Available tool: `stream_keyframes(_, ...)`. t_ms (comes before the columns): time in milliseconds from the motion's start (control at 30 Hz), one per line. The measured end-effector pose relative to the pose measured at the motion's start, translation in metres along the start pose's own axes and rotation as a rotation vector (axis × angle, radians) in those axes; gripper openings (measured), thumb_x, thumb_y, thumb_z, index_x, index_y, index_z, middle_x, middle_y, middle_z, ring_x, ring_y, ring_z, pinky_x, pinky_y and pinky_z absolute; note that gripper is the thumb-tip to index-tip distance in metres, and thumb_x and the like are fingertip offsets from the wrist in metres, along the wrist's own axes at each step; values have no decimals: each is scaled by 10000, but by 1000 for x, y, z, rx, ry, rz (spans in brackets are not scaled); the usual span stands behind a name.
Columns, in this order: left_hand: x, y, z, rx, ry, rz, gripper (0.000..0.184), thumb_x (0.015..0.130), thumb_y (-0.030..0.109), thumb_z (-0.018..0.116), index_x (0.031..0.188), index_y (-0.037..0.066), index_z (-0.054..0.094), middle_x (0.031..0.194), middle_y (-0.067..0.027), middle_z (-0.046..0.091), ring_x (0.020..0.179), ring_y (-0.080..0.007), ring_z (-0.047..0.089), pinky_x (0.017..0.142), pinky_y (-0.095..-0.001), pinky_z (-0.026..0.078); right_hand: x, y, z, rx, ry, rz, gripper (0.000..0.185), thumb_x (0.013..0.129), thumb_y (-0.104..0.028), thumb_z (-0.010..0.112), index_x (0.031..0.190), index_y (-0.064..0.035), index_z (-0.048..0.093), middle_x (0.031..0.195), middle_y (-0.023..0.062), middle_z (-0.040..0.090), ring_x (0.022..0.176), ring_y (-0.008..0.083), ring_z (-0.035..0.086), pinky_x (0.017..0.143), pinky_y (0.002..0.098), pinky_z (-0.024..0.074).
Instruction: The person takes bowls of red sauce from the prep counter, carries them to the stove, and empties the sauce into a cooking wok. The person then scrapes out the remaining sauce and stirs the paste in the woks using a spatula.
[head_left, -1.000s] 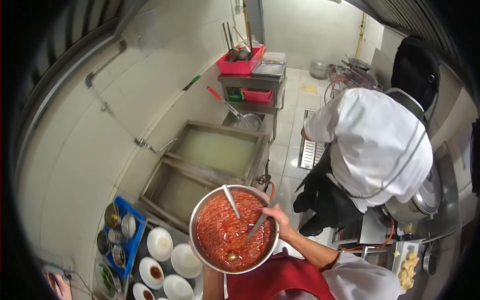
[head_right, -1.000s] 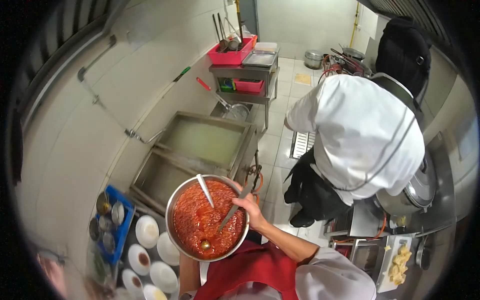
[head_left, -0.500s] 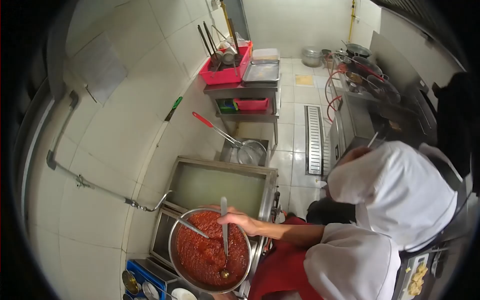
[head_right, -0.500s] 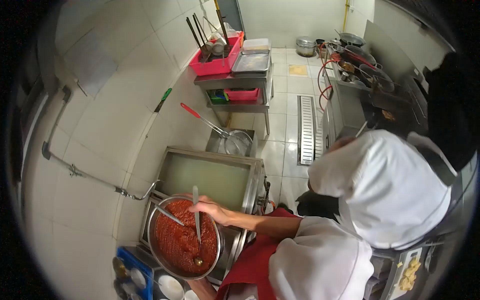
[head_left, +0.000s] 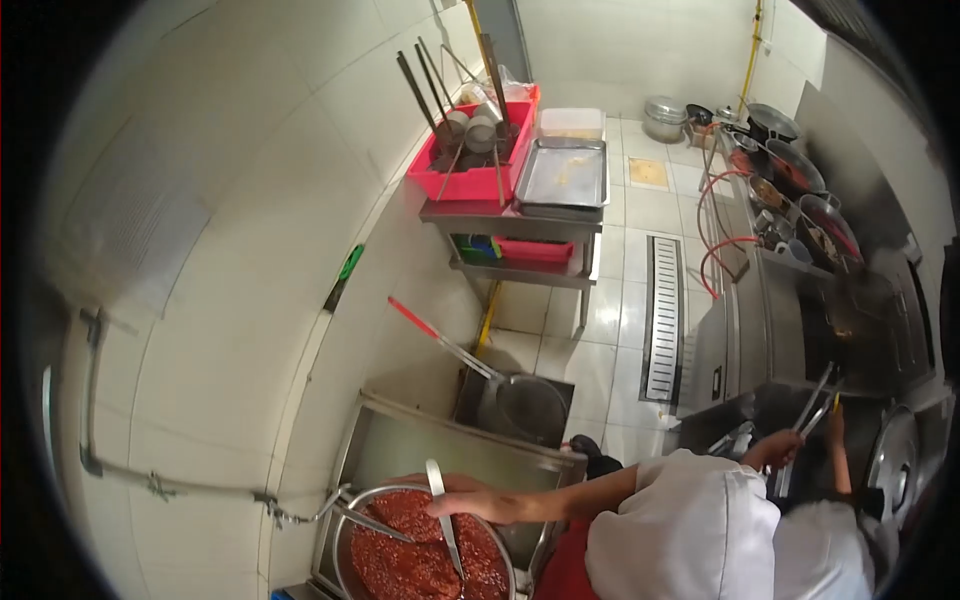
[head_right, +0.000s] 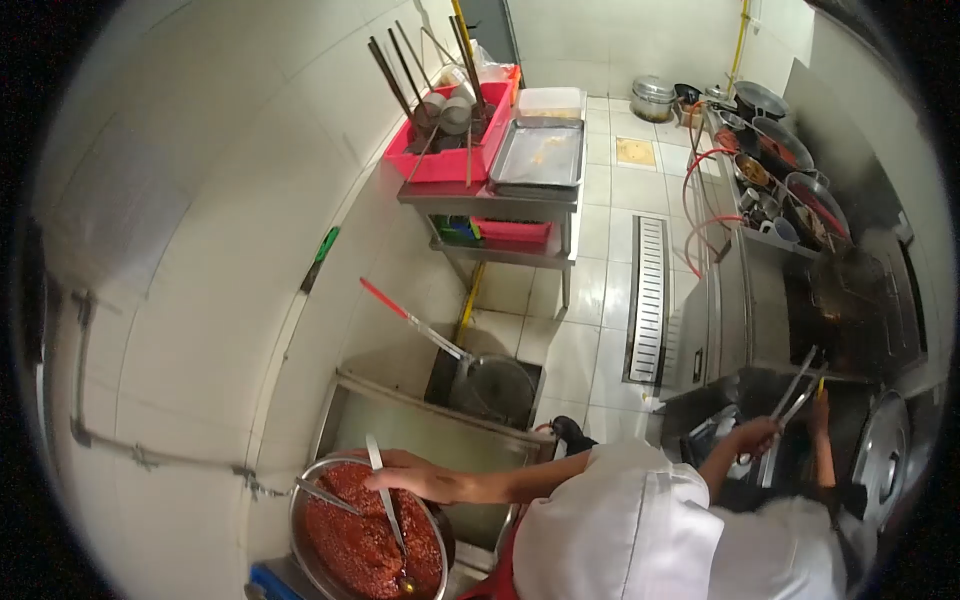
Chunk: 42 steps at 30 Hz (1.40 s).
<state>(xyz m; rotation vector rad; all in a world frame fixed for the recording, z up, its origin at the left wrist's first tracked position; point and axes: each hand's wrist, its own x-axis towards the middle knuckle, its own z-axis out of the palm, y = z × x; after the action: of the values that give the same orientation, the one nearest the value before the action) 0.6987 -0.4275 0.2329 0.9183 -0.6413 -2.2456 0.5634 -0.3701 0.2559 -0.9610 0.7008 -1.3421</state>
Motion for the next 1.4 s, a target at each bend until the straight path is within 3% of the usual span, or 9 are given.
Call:
stream_keyframes(333, 201, -68, 175, 93, -108, -119, 750, 1023, 622, 268, 1425, 41, 518, 1415, -175, 572, 1262, -327, 573, 1115, -476, 441, -32, -91, -206, 51, 195, -70, 681, 967, -306, 543, 1560, -26, 359, 1420, 124, 551, 1273, 215, 491, 1106, 343, 348)
stream_keyframes(667, 286, -138, 311, 186, -308, -261, 757, 1022, 627, 265, 1434, 42, 512, 1424, -176, 566, 1271, -330, 566, 1121, -478, 434, -105, -205, -336, -43, 432, -267, 690, 964, -296, 554, 1572, -45, 345, 1437, 111, 523, 1292, 203, 462, 1119, 355, 329)
stream_keyframes(767, 316, -169, 354, 193, -334, -298, 759, 1022, 629, 264, 1436, 42, 510, 1426, -176, 564, 1274, -331, 564, 1123, -479, 432, -135, -249, -387, 131, 573, -203, 701, 939, -310, 541, 1562, -47, 359, 1477, 136, 492, 1326, 233, 451, 1138, 368, 315)
stream_keyframes(1000, 469, -268, 507, 227, -371, -350, 764, 1021, 632, 261, 1442, 43, 505, 1432, -177, 559, 1280, -334, 560, 1128, -481, 427, -187, -354, -601, 174, 679, -328, 732, 888, -294, 543, 1549, -30, 372, 1476, 165, 496, 1343, 264, 458, 1157, 374, 307)
stream_keyframes(1167, 573, -339, 644, 248, -401, -368, 767, 1021, 635, 260, 1446, 43, 502, 1436, -177, 556, 1284, -336, 556, 1131, -482, 424, -230, -428, -772, 171, 932, -467, 736, 852, -221, 560, 1522, 26, 385, 1395, 170, 565, 1267, 233, 538, 1109, 349, 379)
stream_keyframes(1300, 646, -387, 764, 261, -488, -380, 770, 1021, 637, 258, 1449, 44, 499, 1440, -178, 554, 1288, -337, 554, 1134, -483, 421, -271, -507, -879, 148, 1031, -629, 715, 851, -185, 551, 1518, 16, 390, 1345, 168, 598, 1225, 224, 580, 1073, 333, 428)
stream_keyframes(1333, 668, -400, 794, 264, -516, -386, 771, 1021, 637, 258, 1450, 44, 498, 1441, -178, 553, 1289, -338, 553, 1134, -483, 420, -282, -521, -903, 195, 1147, -586, 724, 865, -184, 546, 1538, 5, 359, 1305, 152, 609, 1180, 204, 587, 1035, 314, 445)
stream_keyframes(1400, 716, -433, 859, 268, -593, -392, 772, 1021, 638, 257, 1452, 44, 497, 1442, -178, 552, 1291, -338, 552, 1135, -484, 419, -305, -532, -976, 117, 1161, -642, 757, 893, -194, 537, 1575, -5, 271, 1236, 122, 620, 1105, 184, 595, 990, 311, 463)
